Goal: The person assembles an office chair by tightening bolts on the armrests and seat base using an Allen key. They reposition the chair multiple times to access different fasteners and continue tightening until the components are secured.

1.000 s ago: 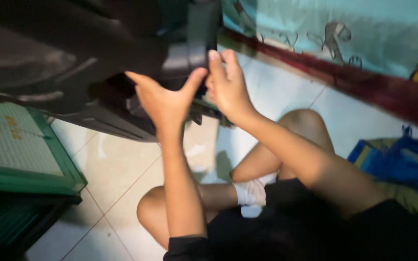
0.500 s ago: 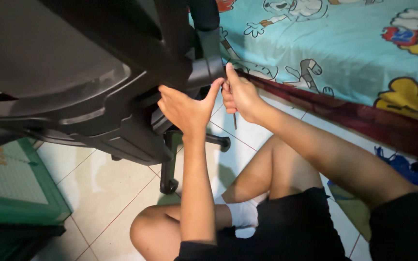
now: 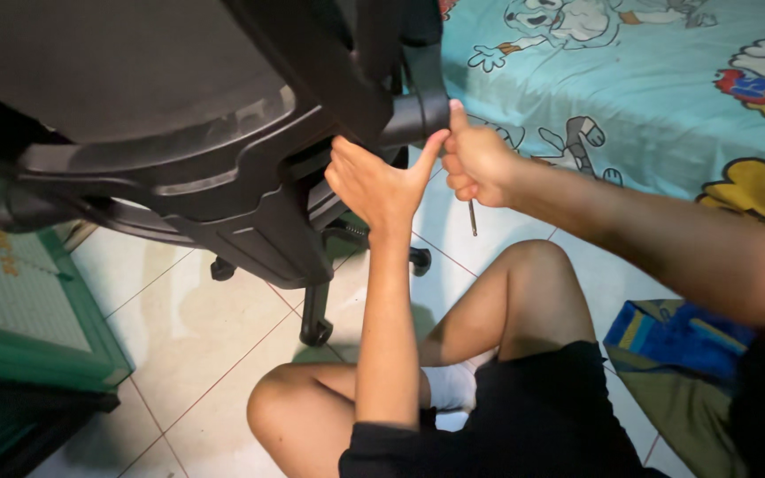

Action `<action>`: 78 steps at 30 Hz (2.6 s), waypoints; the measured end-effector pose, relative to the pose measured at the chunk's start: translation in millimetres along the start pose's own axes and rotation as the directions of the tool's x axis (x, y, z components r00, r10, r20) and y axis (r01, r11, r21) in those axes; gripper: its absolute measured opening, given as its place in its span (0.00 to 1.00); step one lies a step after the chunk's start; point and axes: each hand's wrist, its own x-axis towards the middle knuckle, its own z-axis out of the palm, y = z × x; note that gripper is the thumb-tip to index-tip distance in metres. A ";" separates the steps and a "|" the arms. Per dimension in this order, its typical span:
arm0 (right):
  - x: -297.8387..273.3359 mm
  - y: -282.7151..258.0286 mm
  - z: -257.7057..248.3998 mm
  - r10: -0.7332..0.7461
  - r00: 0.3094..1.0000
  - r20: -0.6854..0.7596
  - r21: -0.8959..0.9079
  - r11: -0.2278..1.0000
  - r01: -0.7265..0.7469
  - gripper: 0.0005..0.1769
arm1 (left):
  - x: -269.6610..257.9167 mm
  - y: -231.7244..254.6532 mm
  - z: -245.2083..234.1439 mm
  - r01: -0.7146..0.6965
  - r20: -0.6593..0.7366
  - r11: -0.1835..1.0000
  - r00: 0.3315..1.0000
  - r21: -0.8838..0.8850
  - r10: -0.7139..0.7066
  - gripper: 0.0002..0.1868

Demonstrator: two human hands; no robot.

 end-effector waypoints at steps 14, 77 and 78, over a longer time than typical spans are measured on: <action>4.7 53.9 28.5 -0.593 0.773 -0.223 -0.256 0.801 0.541 0.40 | -3.5 -26.2 -20.8 -0.083 0.075 0.995 0.994 0.049 0.079 0.57; 102.1 190.7 -50.0 -0.818 0.496 0.291 -0.338 0.397 0.853 0.08 | -220.0 -208.6 95.9 0.662 0.612 0.256 0.749 -0.705 -0.251 0.31; 101.5 187.0 -45.8 -0.824 0.472 0.313 -0.372 0.351 0.859 0.09 | -220.4 -208.1 97.0 0.657 0.609 0.234 0.753 -0.717 -0.250 0.32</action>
